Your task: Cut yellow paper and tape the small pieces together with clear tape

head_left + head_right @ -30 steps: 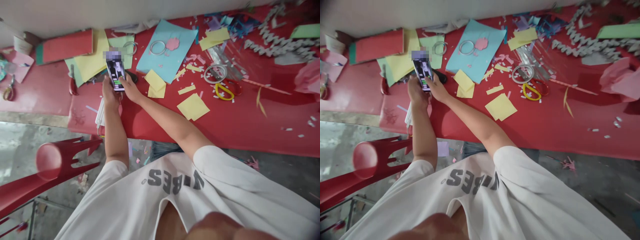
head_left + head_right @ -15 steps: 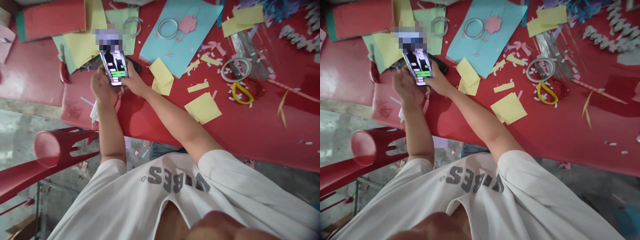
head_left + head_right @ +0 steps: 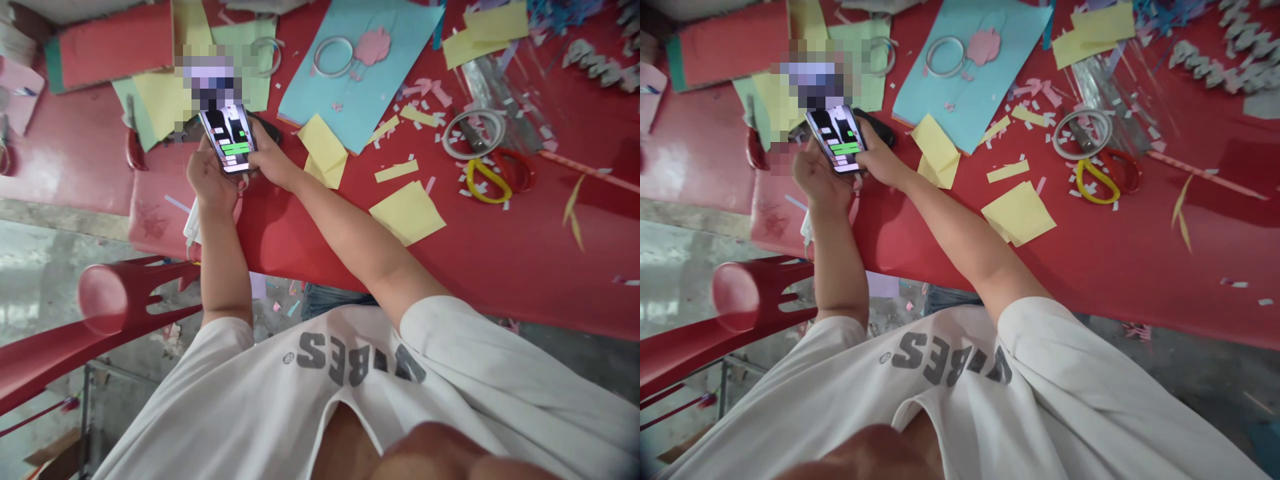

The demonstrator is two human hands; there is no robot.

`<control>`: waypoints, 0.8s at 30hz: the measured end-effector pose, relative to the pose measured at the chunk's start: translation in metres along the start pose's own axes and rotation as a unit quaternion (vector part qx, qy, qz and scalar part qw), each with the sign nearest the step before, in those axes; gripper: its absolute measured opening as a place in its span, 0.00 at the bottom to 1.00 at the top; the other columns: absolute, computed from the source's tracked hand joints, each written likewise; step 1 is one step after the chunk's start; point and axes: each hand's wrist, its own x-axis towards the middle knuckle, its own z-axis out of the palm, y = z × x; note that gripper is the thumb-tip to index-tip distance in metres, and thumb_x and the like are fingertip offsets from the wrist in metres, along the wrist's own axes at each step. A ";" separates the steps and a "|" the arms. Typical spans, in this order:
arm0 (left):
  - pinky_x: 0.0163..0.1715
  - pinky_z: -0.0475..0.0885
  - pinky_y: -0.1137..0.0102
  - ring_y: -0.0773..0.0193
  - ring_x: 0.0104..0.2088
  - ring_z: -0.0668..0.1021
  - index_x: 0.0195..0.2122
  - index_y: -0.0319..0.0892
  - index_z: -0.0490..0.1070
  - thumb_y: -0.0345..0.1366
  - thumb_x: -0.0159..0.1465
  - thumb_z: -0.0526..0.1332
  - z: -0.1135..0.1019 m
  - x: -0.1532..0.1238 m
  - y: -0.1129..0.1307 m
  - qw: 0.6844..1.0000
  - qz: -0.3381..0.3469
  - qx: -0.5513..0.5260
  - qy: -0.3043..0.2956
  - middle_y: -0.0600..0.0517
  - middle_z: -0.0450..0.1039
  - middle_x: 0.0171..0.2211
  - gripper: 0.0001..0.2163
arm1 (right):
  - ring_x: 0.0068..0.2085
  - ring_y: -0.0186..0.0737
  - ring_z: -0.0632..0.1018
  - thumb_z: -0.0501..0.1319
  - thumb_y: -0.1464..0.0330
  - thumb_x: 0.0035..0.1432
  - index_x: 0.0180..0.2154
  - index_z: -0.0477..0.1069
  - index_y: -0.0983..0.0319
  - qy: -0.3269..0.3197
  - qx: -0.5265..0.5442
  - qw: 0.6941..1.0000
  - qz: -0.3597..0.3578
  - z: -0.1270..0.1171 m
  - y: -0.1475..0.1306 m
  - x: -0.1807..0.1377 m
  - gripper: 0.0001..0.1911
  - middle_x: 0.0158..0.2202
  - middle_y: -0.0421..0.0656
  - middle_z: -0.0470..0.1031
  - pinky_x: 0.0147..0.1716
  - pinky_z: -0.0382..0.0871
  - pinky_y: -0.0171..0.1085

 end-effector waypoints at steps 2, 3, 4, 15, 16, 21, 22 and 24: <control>0.58 0.72 0.39 0.64 0.50 0.72 0.49 0.54 0.62 0.64 0.64 0.56 0.002 0.000 0.002 0.997 0.027 -0.065 -0.019 0.65 0.72 0.48 0.22 | 0.32 0.27 0.69 0.55 0.59 0.70 0.60 0.51 0.55 0.036 0.018 0.999 -0.014 -0.001 0.005 0.003 0.22 0.31 0.28 0.64 0.35 0.74 0.34; 0.58 0.72 0.39 0.64 0.50 0.73 0.48 0.53 0.64 0.60 0.65 0.57 0.004 0.000 0.003 0.995 0.035 -0.092 -0.022 0.64 0.72 0.47 0.19 | 0.33 0.27 0.70 0.54 0.57 0.68 0.60 0.53 0.56 0.058 0.030 0.998 -0.021 -0.002 0.007 0.002 0.23 0.31 0.29 0.66 0.34 0.72 0.34; 0.57 0.74 0.41 0.63 0.49 0.74 0.46 0.52 0.65 0.57 0.66 0.57 0.007 0.000 0.004 0.992 0.039 -0.117 -0.012 0.63 0.73 0.45 0.17 | 0.35 0.28 0.71 0.53 0.54 0.65 0.59 0.57 0.57 0.078 0.042 0.996 -0.032 -0.003 0.007 0.001 0.25 0.31 0.29 0.69 0.34 0.71 0.35; 0.33 0.81 0.66 0.64 0.26 0.79 0.44 0.39 0.73 0.35 0.54 0.52 0.035 0.006 0.029 0.947 -0.026 -0.262 0.186 0.50 0.74 0.31 0.18 | 0.52 0.46 0.74 0.55 0.40 0.44 0.24 0.77 0.66 0.111 0.095 0.977 -0.155 -0.006 -0.005 -0.015 0.34 0.28 0.40 0.76 0.42 0.56 0.51; 0.33 0.81 0.67 0.65 0.26 0.79 0.44 0.39 0.73 0.34 0.54 0.52 0.035 0.005 0.031 0.945 -0.025 -0.267 0.185 0.50 0.74 0.31 0.19 | 0.51 0.45 0.73 0.56 0.40 0.43 0.23 0.76 0.67 0.116 0.092 0.975 -0.166 -0.006 -0.005 -0.015 0.35 0.28 0.39 0.76 0.42 0.56 0.51; 0.31 0.78 0.70 0.64 0.28 0.79 0.43 0.38 0.72 0.35 0.53 0.53 0.036 0.006 0.031 0.943 -0.013 -0.272 0.191 0.49 0.75 0.31 0.18 | 0.50 0.44 0.71 0.52 0.35 0.45 0.20 0.72 0.70 0.101 0.092 0.973 -0.187 -0.008 -0.004 -0.017 0.41 0.26 0.37 0.70 0.41 0.55 0.52; 0.30 0.78 0.70 0.64 0.27 0.79 0.42 0.37 0.71 0.35 0.53 0.53 0.036 0.007 0.029 0.943 -0.010 -0.271 0.193 0.48 0.75 0.31 0.17 | 0.51 0.44 0.71 0.50 0.35 0.46 0.21 0.72 0.70 0.095 0.094 0.973 -0.186 -0.009 -0.004 -0.017 0.42 0.25 0.36 0.69 0.41 0.55 0.52; 0.30 0.77 0.70 0.63 0.27 0.79 0.42 0.38 0.70 0.35 0.52 0.53 0.036 0.009 0.026 0.942 -0.002 -0.271 0.198 0.48 0.75 0.31 0.17 | 0.52 0.45 0.71 0.46 0.35 0.49 0.24 0.74 0.71 0.092 0.096 0.974 -0.181 -0.009 -0.003 -0.016 0.44 0.26 0.37 0.69 0.41 0.55 0.52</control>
